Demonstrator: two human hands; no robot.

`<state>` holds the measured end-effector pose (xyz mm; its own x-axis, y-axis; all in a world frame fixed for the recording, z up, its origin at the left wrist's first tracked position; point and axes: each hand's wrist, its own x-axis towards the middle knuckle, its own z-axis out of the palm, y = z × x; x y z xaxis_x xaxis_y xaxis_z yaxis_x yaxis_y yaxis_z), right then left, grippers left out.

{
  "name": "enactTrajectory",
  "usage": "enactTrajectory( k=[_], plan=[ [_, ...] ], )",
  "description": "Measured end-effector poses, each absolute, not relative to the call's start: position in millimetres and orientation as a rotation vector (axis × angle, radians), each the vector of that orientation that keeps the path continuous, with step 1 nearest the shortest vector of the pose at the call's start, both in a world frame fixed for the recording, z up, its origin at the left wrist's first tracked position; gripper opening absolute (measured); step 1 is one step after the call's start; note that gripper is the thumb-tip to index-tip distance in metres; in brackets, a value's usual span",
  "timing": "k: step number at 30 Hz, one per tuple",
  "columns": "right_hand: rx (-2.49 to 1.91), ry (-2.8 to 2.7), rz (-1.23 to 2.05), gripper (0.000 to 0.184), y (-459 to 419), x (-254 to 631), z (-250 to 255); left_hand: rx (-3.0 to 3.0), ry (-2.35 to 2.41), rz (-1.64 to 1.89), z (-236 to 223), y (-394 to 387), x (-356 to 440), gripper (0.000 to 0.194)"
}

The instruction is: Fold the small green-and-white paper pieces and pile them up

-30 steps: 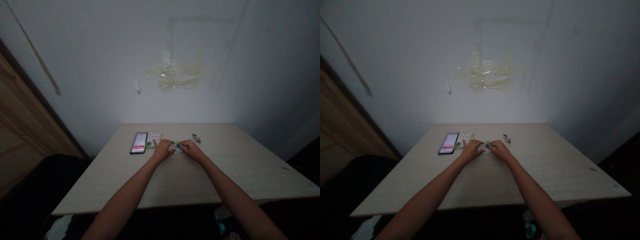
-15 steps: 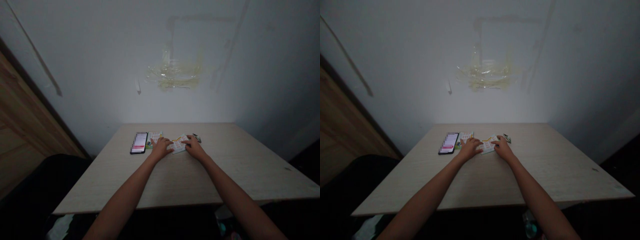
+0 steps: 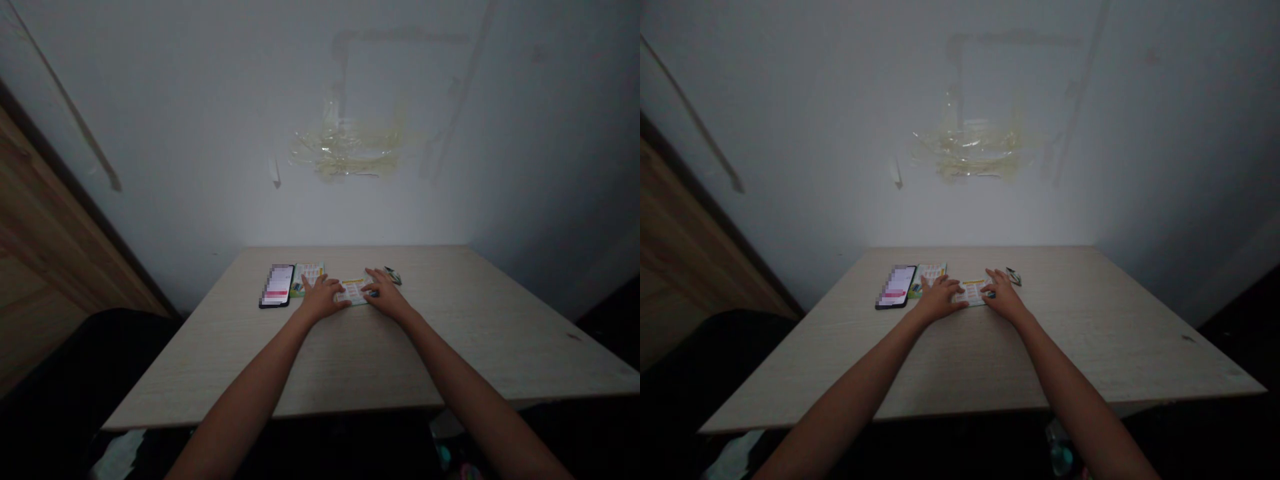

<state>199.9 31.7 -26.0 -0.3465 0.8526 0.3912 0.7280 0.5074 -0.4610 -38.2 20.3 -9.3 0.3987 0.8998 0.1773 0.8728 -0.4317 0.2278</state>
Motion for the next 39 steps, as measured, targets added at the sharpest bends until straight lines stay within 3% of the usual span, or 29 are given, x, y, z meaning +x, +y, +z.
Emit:
enactTrajectory(
  k=[19,26,39],
  plan=[
    [-1.204,-2.273,0.447,0.037,29.9,204.4,-21.8,2.597,1.570,0.402,-8.2,19.5,-37.8,0.065],
    [-1.157,-2.312,0.501,0.044,30.8,207.8,-22.4,2.615,1.583,0.338,-8.5,18.8,-38.3,0.052],
    [-1.094,-2.275,0.512,0.031,29.1,203.7,-20.1,2.580,1.575,0.298,-3.7,18.1,-40.6,0.042]
  ],
)
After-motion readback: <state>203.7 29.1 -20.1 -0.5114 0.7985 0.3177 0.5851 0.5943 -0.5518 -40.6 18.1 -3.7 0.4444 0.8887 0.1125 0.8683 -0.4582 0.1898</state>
